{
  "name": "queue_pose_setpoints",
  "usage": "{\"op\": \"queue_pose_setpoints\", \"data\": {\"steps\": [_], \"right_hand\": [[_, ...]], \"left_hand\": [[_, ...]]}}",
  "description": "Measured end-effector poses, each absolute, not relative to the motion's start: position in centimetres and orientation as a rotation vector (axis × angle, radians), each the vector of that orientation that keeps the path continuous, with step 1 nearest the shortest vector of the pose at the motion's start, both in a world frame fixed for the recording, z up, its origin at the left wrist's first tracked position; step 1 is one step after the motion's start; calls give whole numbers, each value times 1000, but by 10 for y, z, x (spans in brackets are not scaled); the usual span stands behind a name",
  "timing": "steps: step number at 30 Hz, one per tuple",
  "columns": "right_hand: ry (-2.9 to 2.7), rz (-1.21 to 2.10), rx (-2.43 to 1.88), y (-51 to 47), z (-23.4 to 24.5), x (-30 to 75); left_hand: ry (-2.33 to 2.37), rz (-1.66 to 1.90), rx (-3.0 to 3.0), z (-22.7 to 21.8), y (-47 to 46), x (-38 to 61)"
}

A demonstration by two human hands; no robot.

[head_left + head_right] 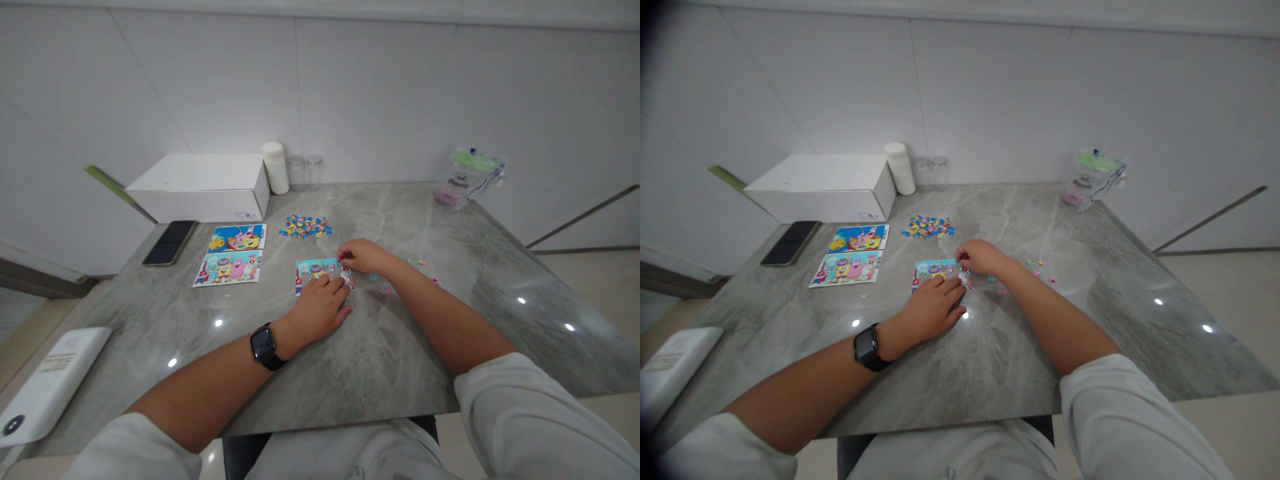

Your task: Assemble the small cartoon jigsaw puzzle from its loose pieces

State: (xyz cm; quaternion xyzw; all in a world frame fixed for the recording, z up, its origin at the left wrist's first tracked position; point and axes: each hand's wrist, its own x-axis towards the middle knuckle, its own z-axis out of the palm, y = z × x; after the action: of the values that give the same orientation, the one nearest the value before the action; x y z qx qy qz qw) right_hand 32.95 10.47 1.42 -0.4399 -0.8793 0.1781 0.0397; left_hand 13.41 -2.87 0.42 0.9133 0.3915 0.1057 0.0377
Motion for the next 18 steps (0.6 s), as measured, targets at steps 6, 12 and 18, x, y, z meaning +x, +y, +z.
{"op": "queue_pose_setpoints", "data": {"steps": [6,12,18], "right_hand": [[-2691,522,-1345,106,8,329],[-2657,529,-1390,106,6,329],[-2635,529,-1487,107,4,329]], "left_hand": [[1193,321,2808,5,-29,134],[1196,329,2791,5,-29,134],[1200,324,2807,5,-29,135]]}}
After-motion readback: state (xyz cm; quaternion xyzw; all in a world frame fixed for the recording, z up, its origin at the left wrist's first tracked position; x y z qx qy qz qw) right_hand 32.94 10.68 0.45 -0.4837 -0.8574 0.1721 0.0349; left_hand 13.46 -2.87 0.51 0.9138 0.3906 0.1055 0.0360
